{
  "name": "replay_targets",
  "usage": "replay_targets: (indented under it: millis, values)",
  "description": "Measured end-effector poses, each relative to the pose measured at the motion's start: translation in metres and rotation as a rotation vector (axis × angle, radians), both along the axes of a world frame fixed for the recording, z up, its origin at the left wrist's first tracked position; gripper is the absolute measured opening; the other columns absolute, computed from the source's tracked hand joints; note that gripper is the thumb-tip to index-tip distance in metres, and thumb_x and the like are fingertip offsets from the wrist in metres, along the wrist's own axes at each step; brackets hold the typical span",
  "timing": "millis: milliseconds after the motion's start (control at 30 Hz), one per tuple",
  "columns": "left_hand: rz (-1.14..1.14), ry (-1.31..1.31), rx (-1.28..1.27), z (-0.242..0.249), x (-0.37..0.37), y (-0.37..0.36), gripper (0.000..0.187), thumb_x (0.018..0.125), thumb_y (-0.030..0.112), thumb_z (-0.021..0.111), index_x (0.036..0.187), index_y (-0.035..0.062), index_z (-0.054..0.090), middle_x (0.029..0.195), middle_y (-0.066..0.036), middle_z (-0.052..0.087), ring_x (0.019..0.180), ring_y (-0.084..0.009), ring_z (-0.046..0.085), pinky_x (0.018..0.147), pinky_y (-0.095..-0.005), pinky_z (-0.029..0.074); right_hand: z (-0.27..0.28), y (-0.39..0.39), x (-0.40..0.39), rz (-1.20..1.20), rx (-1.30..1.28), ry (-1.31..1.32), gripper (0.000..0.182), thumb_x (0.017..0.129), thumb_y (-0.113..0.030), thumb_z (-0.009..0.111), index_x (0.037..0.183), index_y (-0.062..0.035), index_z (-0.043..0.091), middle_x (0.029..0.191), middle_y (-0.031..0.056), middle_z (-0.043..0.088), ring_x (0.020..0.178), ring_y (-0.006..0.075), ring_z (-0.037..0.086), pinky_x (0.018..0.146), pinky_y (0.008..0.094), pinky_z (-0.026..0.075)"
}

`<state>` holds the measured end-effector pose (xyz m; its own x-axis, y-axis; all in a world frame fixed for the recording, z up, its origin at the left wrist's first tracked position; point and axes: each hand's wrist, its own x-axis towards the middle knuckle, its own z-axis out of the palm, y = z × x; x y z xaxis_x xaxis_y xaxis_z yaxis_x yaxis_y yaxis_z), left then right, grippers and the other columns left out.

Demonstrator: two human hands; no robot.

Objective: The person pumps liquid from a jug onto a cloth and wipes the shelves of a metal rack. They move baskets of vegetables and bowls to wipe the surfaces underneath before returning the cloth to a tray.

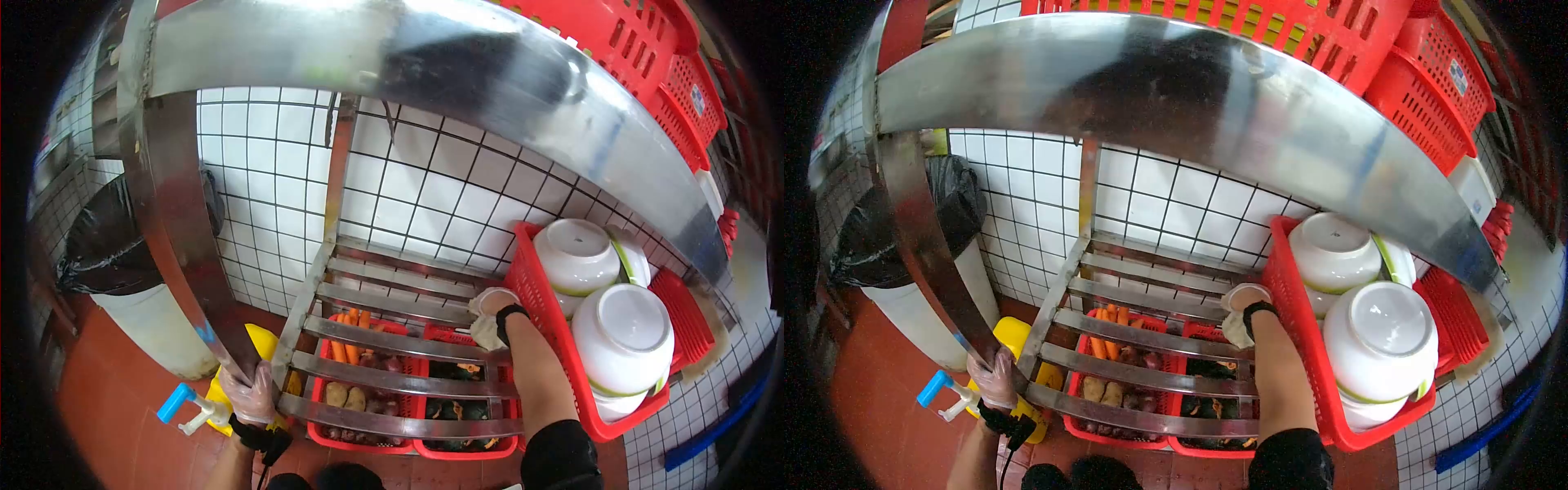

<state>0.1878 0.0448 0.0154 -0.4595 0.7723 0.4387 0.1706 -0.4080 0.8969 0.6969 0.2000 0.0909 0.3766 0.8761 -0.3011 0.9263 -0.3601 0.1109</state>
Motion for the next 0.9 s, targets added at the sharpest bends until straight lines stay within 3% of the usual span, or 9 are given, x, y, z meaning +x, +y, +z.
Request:
replay_targets:
  millis: [133, 233, 300, 400, 500, 633, 700, 867, 900]
  values:
    - [0.073, -0.002, -0.042, -0.005, 0.0, 0.005, 0.044, 0.078, 0.022, 0.075, 0.112, 0.001, 0.057, 0.1, -0.017, 0.057, 0.095, -0.0324, 0.055, 0.085, -0.0449, 0.043, -0.025, 0.031, 0.028, 0.158, -0.019, -0.097, 0.046, 0.091, -0.041, 0.053, 0.115, -0.0072, 0.072, 0.122, 0.0185, 0.068, 0.114, 0.0353, 0.065, 0.095, 0.0441, 0.05]
    - [0.053, 0.016, 0.001, 0.006, 0.005, 0.0, 0.037, 0.079, 0.022, 0.076, 0.105, 0.0005, 0.06, 0.088, -0.015, 0.061, 0.08, -0.0315, 0.058, 0.073, -0.043, 0.045, -0.017, 0.031, 0.012, 0.33, -0.186, -0.251, 0.044, 0.088, -0.04, 0.057, 0.111, -0.0057, 0.073, 0.116, 0.0196, 0.07, 0.105, 0.0352, 0.068, 0.089, 0.0456, 0.052]
    - [0.12, 0.178, 0.083, 0.019, 0.007, -0.003, 0.029, 0.079, 0.017, 0.073, 0.1, 0.0007, 0.062, 0.08, -0.011, 0.06, 0.072, -0.0256, 0.057, 0.069, -0.0396, 0.046, 0.009, 0.007, -0.008, 0.237, -0.192, -0.107, 0.051, 0.09, -0.04, 0.052, 0.118, -0.0013, 0.069, 0.127, 0.0202, 0.066, 0.114, 0.0344, 0.065, 0.097, 0.0443, 0.049]
    - [0.051, -0.046, 0.084, 0.014, 0.01, 0.002, 0.023, 0.079, 0.012, 0.07, 0.097, 0.0014, 0.062, 0.08, -0.007, 0.061, 0.072, -0.0194, 0.057, 0.068, -0.0352, 0.046, -0.007, 0.033, 0.022, 0.239, -0.207, -0.012, 0.051, 0.089, -0.042, 0.054, 0.119, -0.003, 0.07, 0.127, 0.0196, 0.065, 0.115, 0.0354, 0.064, 0.098, 0.0443, 0.049]
    - [0.06, 0.016, 0.122, 0.015, 0.012, 0.002, 0.016, 0.086, 0.009, 0.063, 0.099, 0.0037, 0.057, 0.078, -0.002, 0.058, 0.068, -0.0115, 0.056, 0.061, -0.0277, 0.046, -0.005, 0.013, 0.009, -0.056, 0.101, 0.094, 0.05, 0.09, -0.041, 0.054, 0.12, -0.0043, 0.07, 0.128, 0.0185, 0.065, 0.117, 0.0346, 0.064, 0.098, 0.0441, 0.049]
    - [0.007, 0.004, 0.113, 0.015, 0.009, 0.0, 0.015, 0.086, 0.008, 0.063, 0.098, 0.0036, 0.056, 0.079, -0.002, 0.059, 0.068, -0.0115, 0.056, 0.062, -0.0275, 0.046, -0.018, 0.018, 0.007, 0.085, 0.016, -0.202, 0.053, 0.089, -0.05, 0.058, 0.112, -0.0056, 0.073, 0.117, 0.0179, 0.07, 0.108, 0.0338, 0.067, 0.093, 0.0446, 0.051]
    - [-0.006, -0.03, 0.123, 0.023, 0.014, -0.003, 0.015, 0.086, 0.008, 0.063, 0.099, 0.0033, 0.057, 0.079, -0.002, 0.059, 0.068, -0.0115, 0.056, 0.062, -0.0275, 0.046, -0.018, 0.027, 0.014, 0.176, -0.094, -0.155, 0.05, 0.091, -0.041, 0.054, 0.123, -0.0063, 0.069, 0.13, 0.0177, 0.064, 0.119, 0.032, 0.063, 0.097, 0.0476, 0.048]
    - [0.033, -0.038, 0.073, 0.024, 0.013, -0.002, 0.02, 0.078, 0.01, 0.069, 0.094, 0.0015, 0.06, 0.078, -0.005, 0.06, 0.072, -0.0165, 0.056, 0.067, -0.0325, 0.047, 0.034, 0.011, -0.007, 0.092, -0.179, 0.003, 0.046, 0.085, -0.033, 0.059, 0.116, -0.0018, 0.071, 0.124, 0.0191, 0.067, 0.11, 0.0317, 0.066, 0.092, 0.0436, 0.05]
    - [0.036, -0.016, 0.062, 0.021, 0.011, -0.002, 0.021, 0.078, 0.01, 0.069, 0.095, 0.0016, 0.06, 0.079, -0.006, 0.06, 0.072, -0.0172, 0.056, 0.068, -0.033, 0.047, 0.048, 0.009, -0.01, 0.087, -0.11, 0.026, 0.045, 0.083, -0.036, 0.062, 0.11, -0.0004, 0.071, 0.111, 0.0179, 0.069, 0.1, 0.0304, 0.067, 0.085, 0.0438, 0.051]
